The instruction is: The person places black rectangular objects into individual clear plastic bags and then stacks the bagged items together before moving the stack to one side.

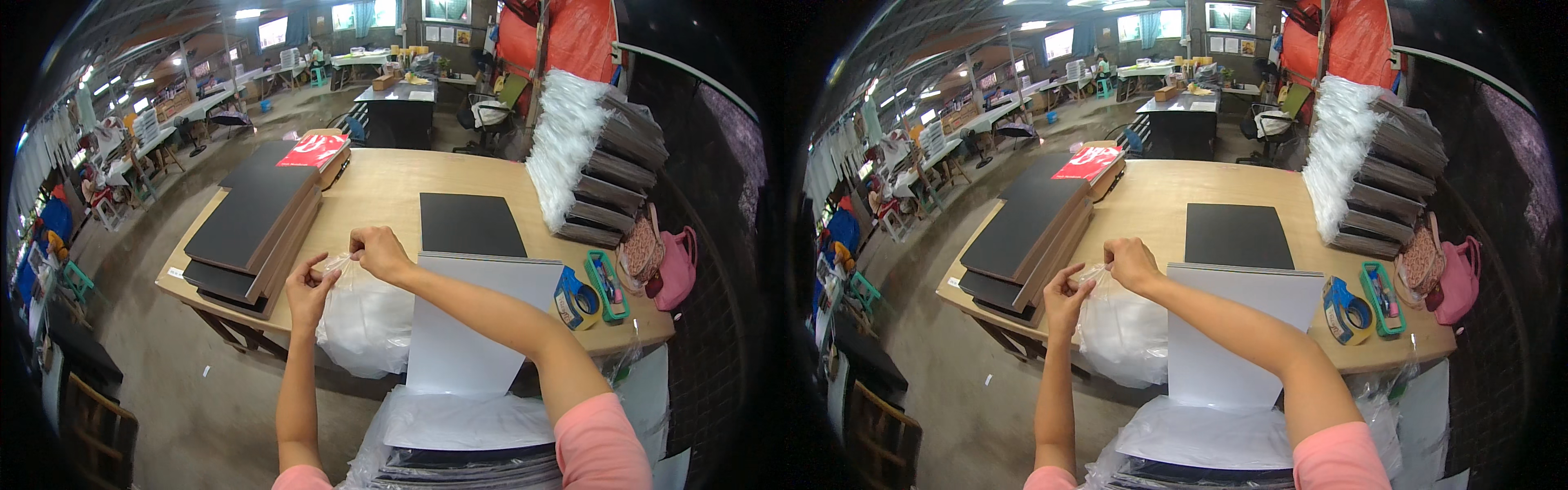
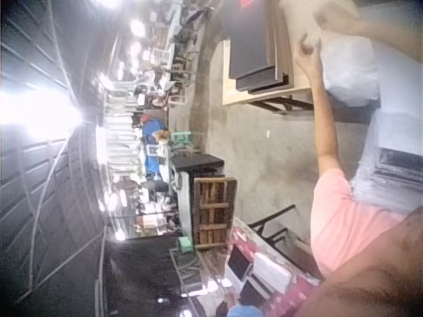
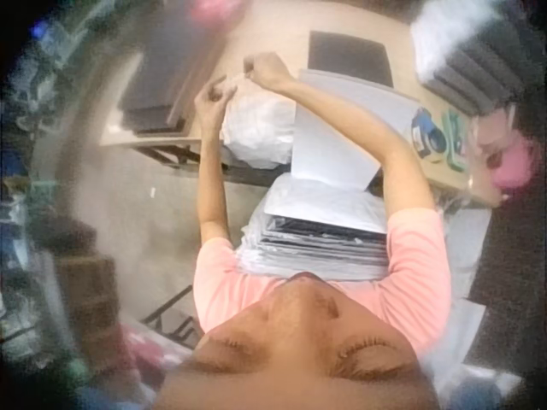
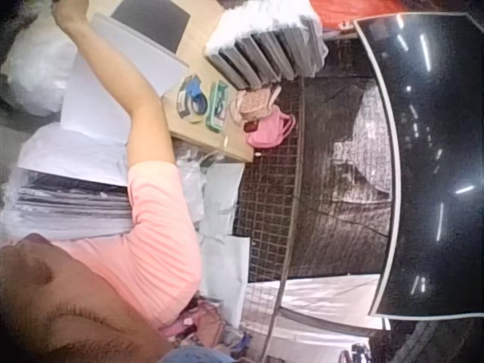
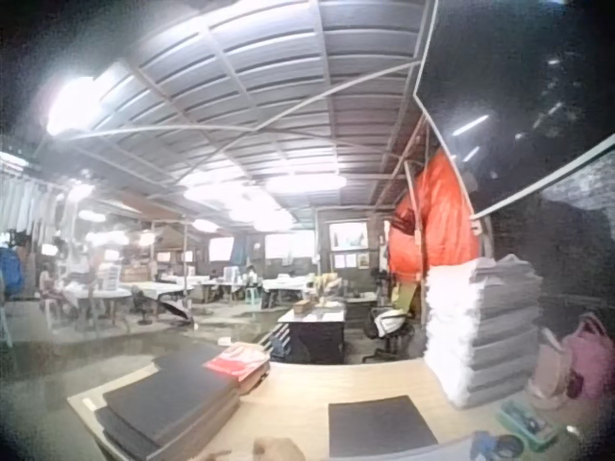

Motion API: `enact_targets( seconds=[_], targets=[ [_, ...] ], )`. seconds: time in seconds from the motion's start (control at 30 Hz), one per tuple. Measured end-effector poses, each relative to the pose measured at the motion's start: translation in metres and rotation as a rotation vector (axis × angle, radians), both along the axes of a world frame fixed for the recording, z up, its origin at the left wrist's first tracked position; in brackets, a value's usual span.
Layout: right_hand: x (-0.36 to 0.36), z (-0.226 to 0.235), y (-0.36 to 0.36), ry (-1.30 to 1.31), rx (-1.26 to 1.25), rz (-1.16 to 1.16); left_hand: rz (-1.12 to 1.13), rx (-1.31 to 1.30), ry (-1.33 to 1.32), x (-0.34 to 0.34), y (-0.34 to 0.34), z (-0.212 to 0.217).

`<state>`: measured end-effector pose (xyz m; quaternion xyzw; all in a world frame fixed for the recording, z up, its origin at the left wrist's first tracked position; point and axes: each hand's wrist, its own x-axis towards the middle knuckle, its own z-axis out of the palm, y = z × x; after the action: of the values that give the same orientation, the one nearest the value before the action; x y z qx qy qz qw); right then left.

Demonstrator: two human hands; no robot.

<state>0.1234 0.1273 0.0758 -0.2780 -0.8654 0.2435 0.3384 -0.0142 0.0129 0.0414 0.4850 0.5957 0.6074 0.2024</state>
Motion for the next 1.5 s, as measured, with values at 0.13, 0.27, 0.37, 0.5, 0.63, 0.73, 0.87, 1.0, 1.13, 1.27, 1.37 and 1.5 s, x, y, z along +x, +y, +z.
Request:
enact_targets(
  seconds=[0.13,0.27,0.37,0.5,0.63,0.73,0.87,1.0,1.13,1.27,1.37,1.5],
  targets=[
    [0.0,-0.001,-0.004,0.059,0.156,-0.019,-0.086,0.156,0.082,-0.021,0.015,-0.041],
    [-0.002,-0.009,-0.003,-0.199,-0.015,0.207,-1.131,-0.39,-0.23,0.001,0.003,-0.045],
    [0.028,-0.011,-0.025,-0.722,-0.671,0.909,-1.293,-0.595,-0.053,-0.007,-0.044,0.01],
    [0.106,0.039,-0.09,-0.78,-1.064,1.671,-1.256,-0.01,-0.509,-0.019,-0.09,-0.003],
    [0.199,0.058,-0.091,-0.104,-0.977,1.513,-1.024,-0.094,-0.407,0.015,-0.092,0.018],
    [0.258,0.042,-0.082,0.267,-1.204,1.075,-1.278,-0.21,0.305,0.056,-0.076,0.021],
    [0.288,-0.013,-0.104,0.405,-1.439,0.957,-1.252,0.272,-0.955,0.097,-0.074,0.011],
    [0.287,-0.063,-0.122,0.842,-1.313,0.989,-1.615,0.516,-1.623,0.126,-0.037,0.01],
    [0.304,-0.079,-0.123,0.879,-1.196,0.661,-1.557,0.592,-1.176,0.125,-0.039,0.009],
    [0.323,-0.108,-0.113,0.759,-0.997,1.271,-1.365,0.35,-1.383,0.13,-0.061,0.044],
    [0.338,-0.076,-0.115,1.0,-0.984,0.456,-1.111,-0.034,-0.659,0.108,-0.049,0.025],
    [0.344,-0.049,-0.093,0.668,-0.587,-0.437,-0.136,0.081,0.257,0.132,-0.011,0.006]
  ],
)
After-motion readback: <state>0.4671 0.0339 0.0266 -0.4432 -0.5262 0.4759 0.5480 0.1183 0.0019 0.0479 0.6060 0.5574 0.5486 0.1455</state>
